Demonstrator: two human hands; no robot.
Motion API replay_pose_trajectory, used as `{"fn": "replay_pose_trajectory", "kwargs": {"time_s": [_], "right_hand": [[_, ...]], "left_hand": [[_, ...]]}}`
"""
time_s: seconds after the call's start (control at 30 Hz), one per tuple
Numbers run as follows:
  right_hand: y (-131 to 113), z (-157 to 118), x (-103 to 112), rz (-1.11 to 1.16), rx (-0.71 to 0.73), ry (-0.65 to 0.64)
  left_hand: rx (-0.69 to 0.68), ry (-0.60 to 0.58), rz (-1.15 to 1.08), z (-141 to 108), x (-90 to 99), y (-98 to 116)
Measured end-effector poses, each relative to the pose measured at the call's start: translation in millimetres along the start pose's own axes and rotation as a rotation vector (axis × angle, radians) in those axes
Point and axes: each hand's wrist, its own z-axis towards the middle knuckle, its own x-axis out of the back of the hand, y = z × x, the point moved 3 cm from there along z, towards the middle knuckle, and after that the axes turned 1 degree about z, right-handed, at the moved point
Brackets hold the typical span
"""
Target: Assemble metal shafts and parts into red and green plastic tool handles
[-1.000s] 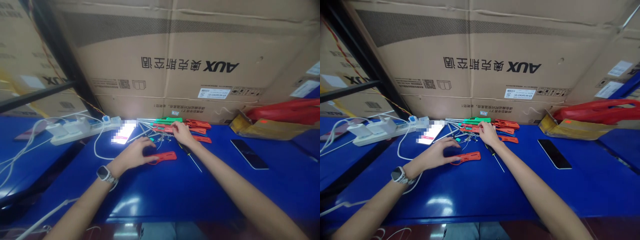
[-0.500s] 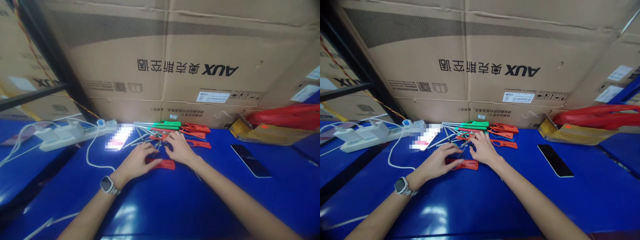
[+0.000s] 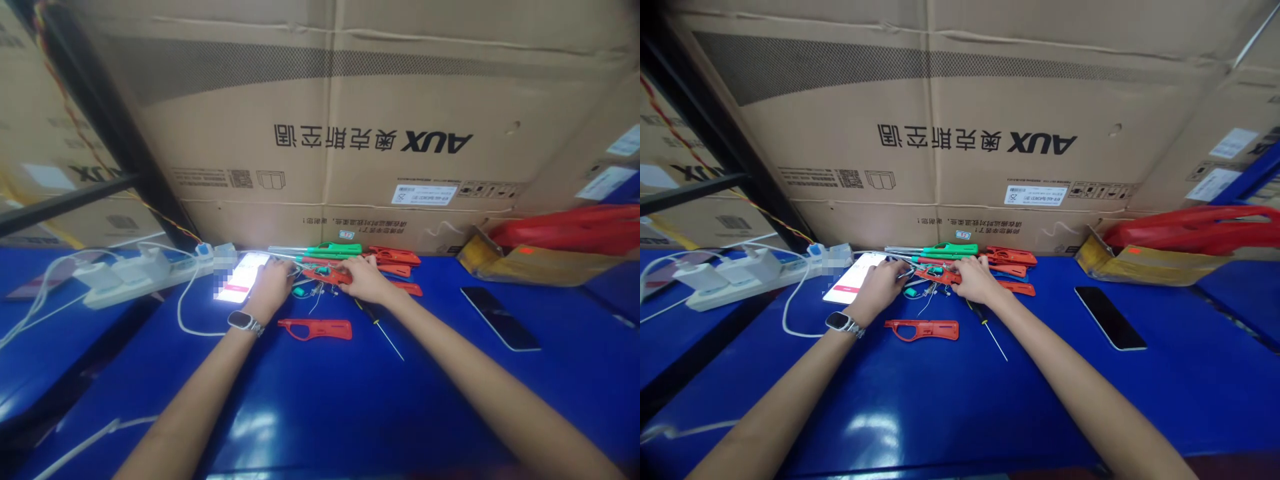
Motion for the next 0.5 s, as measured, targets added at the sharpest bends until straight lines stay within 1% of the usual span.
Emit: {"fn": "replay_pose_trajectory", "kwargs": {"time_s": [0.07,0.13,0.2,0.27,0.3,0.33,0.4,0.43,0.5], "right_hand": [[5,-2,3,0.025,0.017,0.001],[11,-3,9,0.103,0.078,0.024],[19,-2,18,0.264,0.116,0.100],[28,3,28,0.410,0.079,0.207],[32,7,31,0.445,0.046,0.240],[35,13,32,0.448,0.013,0.248],[35,26,29,0.387,-0.024,0.183],[33,34,26,0.333,-0.023,0.139],[25,47,19,0.289,-0.020,0.114]], "left_hand": [[-0.027,0.023,-0.023,-2,-2.2,-2],[-0.071,0.061,-0.083,-4,-1.7,-4],[-0.120,0.110,-0.172,-7,1.6,-6],[-0.158,0.153,-0.253,-11,7.0,-6],[-0.174,0.170,-0.284,-12,10.2,-6],[-0.190,0.185,-0.311,-14,13.7,-5],[-0.214,0.212,-0.346,-17,20.6,-2],[-0.221,0.224,-0.358,-19,23.7,-1],[-0.224,0.251,-0.376,-22,28.8,1]]}}
